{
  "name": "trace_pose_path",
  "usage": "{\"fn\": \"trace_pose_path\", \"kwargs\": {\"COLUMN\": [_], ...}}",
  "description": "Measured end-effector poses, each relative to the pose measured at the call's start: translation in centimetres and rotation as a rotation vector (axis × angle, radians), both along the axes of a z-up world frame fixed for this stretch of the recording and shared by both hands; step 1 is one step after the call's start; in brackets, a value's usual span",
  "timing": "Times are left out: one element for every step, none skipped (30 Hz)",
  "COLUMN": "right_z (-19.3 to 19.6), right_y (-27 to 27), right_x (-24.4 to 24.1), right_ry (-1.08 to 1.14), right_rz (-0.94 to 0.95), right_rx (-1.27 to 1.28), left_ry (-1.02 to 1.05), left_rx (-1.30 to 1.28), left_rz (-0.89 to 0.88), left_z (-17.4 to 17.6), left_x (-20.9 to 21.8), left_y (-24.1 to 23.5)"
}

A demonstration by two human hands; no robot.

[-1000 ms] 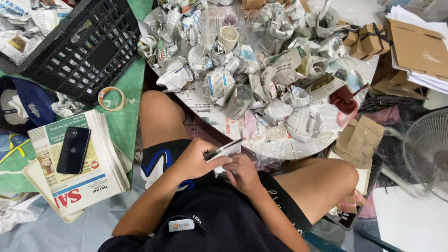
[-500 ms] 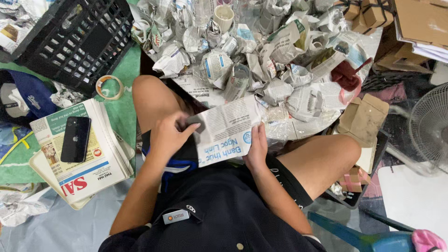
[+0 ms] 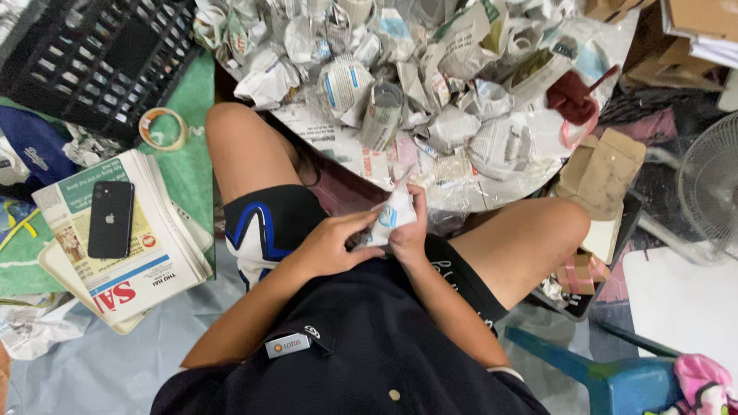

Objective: The person sits cross-legged and wraps various small items, including cups, saucers, and a plastic bottle, with newspaper sheets. They fold the paper around each item and place the wrapped bundles into a black plastic crate.

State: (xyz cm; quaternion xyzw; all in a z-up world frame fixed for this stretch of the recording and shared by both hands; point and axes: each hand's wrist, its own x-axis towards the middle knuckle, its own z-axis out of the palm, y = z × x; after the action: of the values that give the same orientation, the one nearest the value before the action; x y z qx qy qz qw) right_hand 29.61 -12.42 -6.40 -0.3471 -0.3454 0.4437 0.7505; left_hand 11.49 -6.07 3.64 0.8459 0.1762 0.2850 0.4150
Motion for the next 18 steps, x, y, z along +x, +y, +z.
{"fn": "trace_pose_path", "kwargs": {"right_z": [0.4, 0.9, 1.3, 1.7, 2.0, 2.2, 2.3, 2.4, 2.4, 2.5, 2.5, 2.6, 2.7, 2.8, 2.9, 3.1, 3.3, 3.5], "right_y": [-0.2, -0.1, 0.0, 0.1, 0.1, 0.0, -0.1, -0.1, -0.2, -0.1, 0.0, -0.1, -0.1, -0.3, -0.4, -0.4, -0.4, -0.3], "right_x": [-0.2, -0.2, -0.2, -0.3, -0.4, -0.5, -0.5, -0.4, -0.5, -0.5, -0.5, -0.5, -0.6, -0.7, -0.8, -0.8, -0.8, -0.8], "right_ry": [0.006, 0.009, 0.012, -0.023, -0.059, -0.094, -0.113, -0.135, -0.156, -0.195, -0.234, -0.273, -0.313, -0.353, -0.394, -0.448, -0.503, -0.556], "right_rz": [0.008, 0.018, 0.028, 0.057, 0.087, 0.119, 0.114, 0.109, 0.104, 0.143, 0.182, 0.220, 0.211, 0.204, 0.197, 0.163, 0.129, 0.093], "right_rx": [-0.009, -0.012, -0.014, -0.015, -0.016, -0.021, -0.006, 0.012, 0.029, 0.025, 0.021, 0.015, 0.005, -0.007, -0.019, -0.041, -0.062, -0.085], "left_ry": [-0.006, -0.015, 0.007, 0.032, 0.058, 0.045, 0.033, 0.018, -0.021, -0.063, -0.104, -0.028, 0.048, 0.125, 0.122, 0.119, 0.116, 0.102], "left_rx": [-0.047, -0.087, -0.136, -0.185, -0.233, -0.223, -0.213, -0.201, -0.172, -0.138, -0.104, -0.154, -0.204, -0.256, -0.256, -0.252, -0.248, -0.234], "left_rz": [-0.018, -0.035, 0.001, 0.037, 0.072, 0.048, 0.025, 0.001, -0.011, -0.022, -0.033, 0.027, 0.087, 0.147, 0.145, 0.143, 0.141, 0.129], "left_z": [0.0, 0.1, 0.2, 0.5, 0.7, 0.8, 0.9, 0.9, 0.8, 0.6, 0.4, 0.1, -0.2, -0.5, -0.9, -1.0, -1.2, -1.3], "left_x": [-0.2, -0.1, 0.0, 0.1, 0.1, 0.0, -0.1, -0.1, -0.3, -0.3, -0.3, -0.2, -0.1, -0.1, -0.1, -0.1, -0.2, -0.2], "left_y": [0.1, 0.3, 0.4, 0.6, 0.7, 0.7, 0.7, 0.8, 0.8, 1.0, 1.2, 1.3, 1.4, 1.3, 1.1, 1.2, 1.2, 1.2]}}
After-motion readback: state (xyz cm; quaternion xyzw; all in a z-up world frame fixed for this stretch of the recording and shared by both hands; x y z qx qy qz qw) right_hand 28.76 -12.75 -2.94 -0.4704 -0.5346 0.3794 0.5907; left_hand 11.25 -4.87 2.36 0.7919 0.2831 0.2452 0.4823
